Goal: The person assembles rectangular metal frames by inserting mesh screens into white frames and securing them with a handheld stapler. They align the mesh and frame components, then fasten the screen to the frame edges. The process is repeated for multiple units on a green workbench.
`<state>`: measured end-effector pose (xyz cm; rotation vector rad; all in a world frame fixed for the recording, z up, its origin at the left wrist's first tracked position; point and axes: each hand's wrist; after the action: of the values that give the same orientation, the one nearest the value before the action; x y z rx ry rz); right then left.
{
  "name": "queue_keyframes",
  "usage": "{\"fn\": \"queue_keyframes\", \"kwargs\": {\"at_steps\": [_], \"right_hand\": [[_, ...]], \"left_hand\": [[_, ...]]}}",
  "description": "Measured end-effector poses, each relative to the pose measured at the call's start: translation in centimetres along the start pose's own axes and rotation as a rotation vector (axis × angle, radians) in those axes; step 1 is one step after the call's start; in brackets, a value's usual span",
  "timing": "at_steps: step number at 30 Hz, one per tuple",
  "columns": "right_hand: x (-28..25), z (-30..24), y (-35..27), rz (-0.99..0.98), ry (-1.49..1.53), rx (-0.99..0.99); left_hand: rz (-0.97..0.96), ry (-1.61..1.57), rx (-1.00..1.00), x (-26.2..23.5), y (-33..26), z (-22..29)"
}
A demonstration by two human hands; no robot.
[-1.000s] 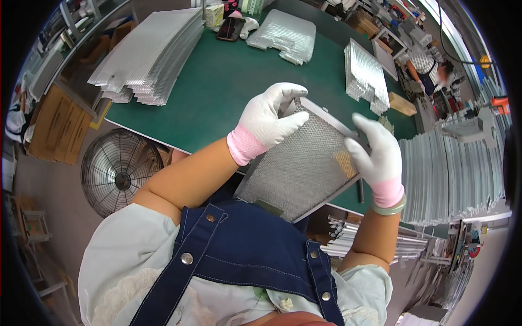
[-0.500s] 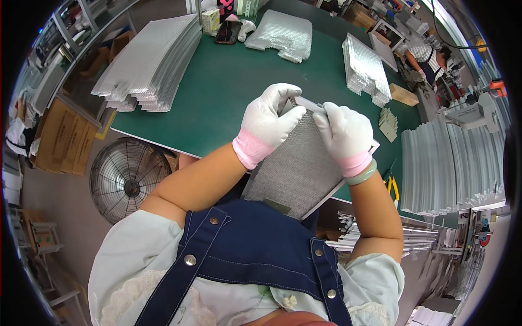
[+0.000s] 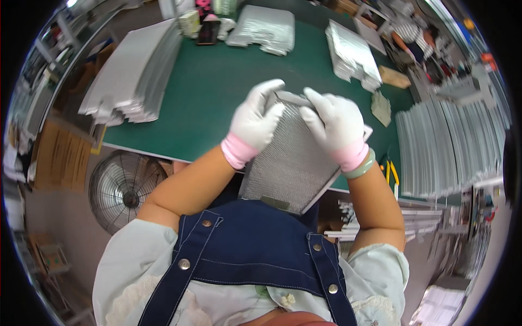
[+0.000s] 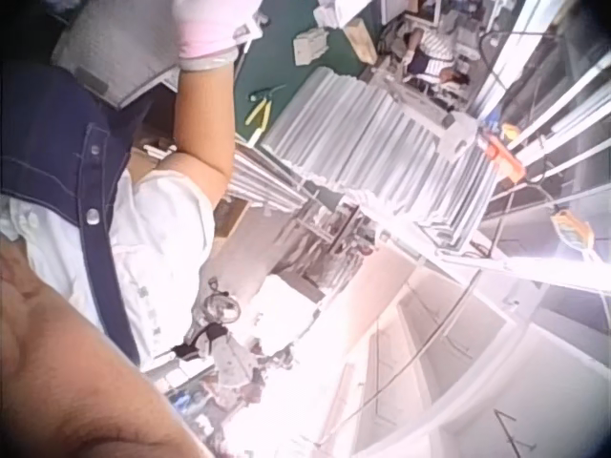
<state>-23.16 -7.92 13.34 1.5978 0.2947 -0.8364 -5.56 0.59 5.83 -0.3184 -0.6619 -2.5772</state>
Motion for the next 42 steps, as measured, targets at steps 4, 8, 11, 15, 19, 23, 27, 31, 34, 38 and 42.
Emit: {"fn": "queue_keyframes", "kwargs": {"at_steps": [4,8,11,15,19,23,27,31,34,38,42], "right_hand": [[-3.3,3.7,-2.1,0.424,-0.061,0.163],[-5.6,9.7,-14.9,-0.135,-0.389,0.686],[-1.2,8.0,-18.0,-0.382,-0.496,0.904],[0.0,7.1,-16.9,-0.444,-0.574,0.970],[0.6,9.0,-16.7,-0.480,-0.525,0.900],[0.7,9.5,-14.5,-0.560,-0.352,0.912],[0.8,7.9,-15.1,-0.390,-0.392,0.883],[2.3,4.9,-16.9,-0.118,-0.276,0.970],[2.8,4.0,-13.7,0.094,-0.303,0.708],[6.8,2.5,-7.9,-0.163,-0.510,0.523],[11.2,1.7,-6.0,-0.719,-0.592,0.630]], "left_hand": [[0.026,0.073,0.103,0.4,5.3,1.6],[0.045,0.379,0.146,-3.3,14.3,-4.3],[0.073,0.694,-0.093,-9.3,16.0,-13.4],[0.061,0.916,-0.257,-6.5,11.9,-14.8],[0.056,0.865,-0.262,-6.5,11.7,-15.1],[0.054,0.864,-0.261,-6.4,11.6,-14.1],[0.009,0.815,-0.267,-6.5,11.7,-13.4],[-0.050,0.751,-0.267,-6.8,11.5,-13.5],[-0.064,0.745,-0.233,-7.2,11.3,-13.3],[-0.048,0.782,-0.127,-8.2,11.2,-13.9],[-0.090,0.800,-0.261,-6.5,11.1,-12.4]]}}
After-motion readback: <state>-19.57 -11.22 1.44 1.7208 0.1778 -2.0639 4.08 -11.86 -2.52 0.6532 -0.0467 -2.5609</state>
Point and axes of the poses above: each hand's wrist, its own y-axis towards the middle knuckle, its own x-axis out of the palm, z = x × y, and after that the axes turned 12 degrees about z, right-handed
